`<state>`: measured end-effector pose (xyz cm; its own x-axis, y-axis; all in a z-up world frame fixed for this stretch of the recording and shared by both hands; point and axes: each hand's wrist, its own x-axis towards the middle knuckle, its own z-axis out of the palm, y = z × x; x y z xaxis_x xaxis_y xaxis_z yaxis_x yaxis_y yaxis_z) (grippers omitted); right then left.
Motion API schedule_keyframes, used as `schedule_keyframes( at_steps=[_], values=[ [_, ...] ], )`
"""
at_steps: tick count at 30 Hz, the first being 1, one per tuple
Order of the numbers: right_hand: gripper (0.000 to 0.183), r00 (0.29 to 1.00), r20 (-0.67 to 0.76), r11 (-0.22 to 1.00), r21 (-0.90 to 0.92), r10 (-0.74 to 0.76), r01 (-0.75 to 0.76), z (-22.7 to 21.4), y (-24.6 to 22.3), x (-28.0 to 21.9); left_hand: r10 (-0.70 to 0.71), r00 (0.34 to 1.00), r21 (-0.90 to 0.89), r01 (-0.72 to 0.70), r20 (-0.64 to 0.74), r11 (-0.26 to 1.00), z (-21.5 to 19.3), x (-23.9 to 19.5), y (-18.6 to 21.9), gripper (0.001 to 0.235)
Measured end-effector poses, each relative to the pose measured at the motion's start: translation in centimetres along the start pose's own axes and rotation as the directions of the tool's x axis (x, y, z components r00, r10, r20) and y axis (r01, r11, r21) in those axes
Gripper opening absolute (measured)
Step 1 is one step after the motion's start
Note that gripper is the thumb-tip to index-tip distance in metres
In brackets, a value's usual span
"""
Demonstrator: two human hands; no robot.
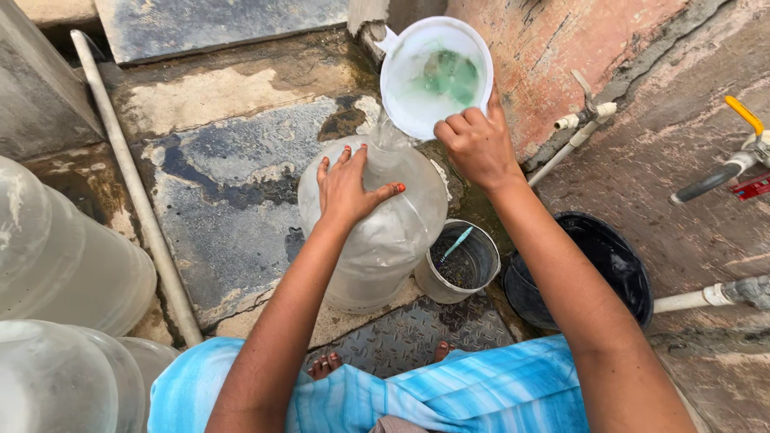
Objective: The person washes a large plastic water jug by rinsing it several times, scrubbing the opening by hand, and pouring soapy water inside using a small container.
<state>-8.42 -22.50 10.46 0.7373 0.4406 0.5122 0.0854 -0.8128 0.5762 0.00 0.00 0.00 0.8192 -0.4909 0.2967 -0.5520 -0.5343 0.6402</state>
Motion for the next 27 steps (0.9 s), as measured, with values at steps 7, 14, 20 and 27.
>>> schedule_keyframes(
  at_steps=[7,14,20,27],
  values=[
    [0.004,0.997,-0.073,1.0,0.0,-0.03,0.03,0.0,-0.3,0.6,0.01,1.0,-0.006,-0.01,-0.014,1.0,0.0,-0.1,-0.2,0.106],
    [0.006,0.999,0.008,0.995,-0.082,-0.051,0.052,-0.4,0.3,1.1,0.037,0.997,0.106,-0.043,0.06,0.993,0.6,-0.1,-0.5,0.113],
    [0.008,0.998,0.028,0.994,-0.091,-0.054,0.057,-1.0,0.6,1.7,-0.037,0.994,0.23,0.013,0.101,0.973,0.2,-0.9,0.3,0.111],
    [0.006,0.996,0.017,0.984,-0.157,-0.087,0.089,-1.0,0.3,1.8,0.003,0.991,0.264,-0.039,0.137,0.964,0.5,-0.6,-0.7,0.118]
  ],
)
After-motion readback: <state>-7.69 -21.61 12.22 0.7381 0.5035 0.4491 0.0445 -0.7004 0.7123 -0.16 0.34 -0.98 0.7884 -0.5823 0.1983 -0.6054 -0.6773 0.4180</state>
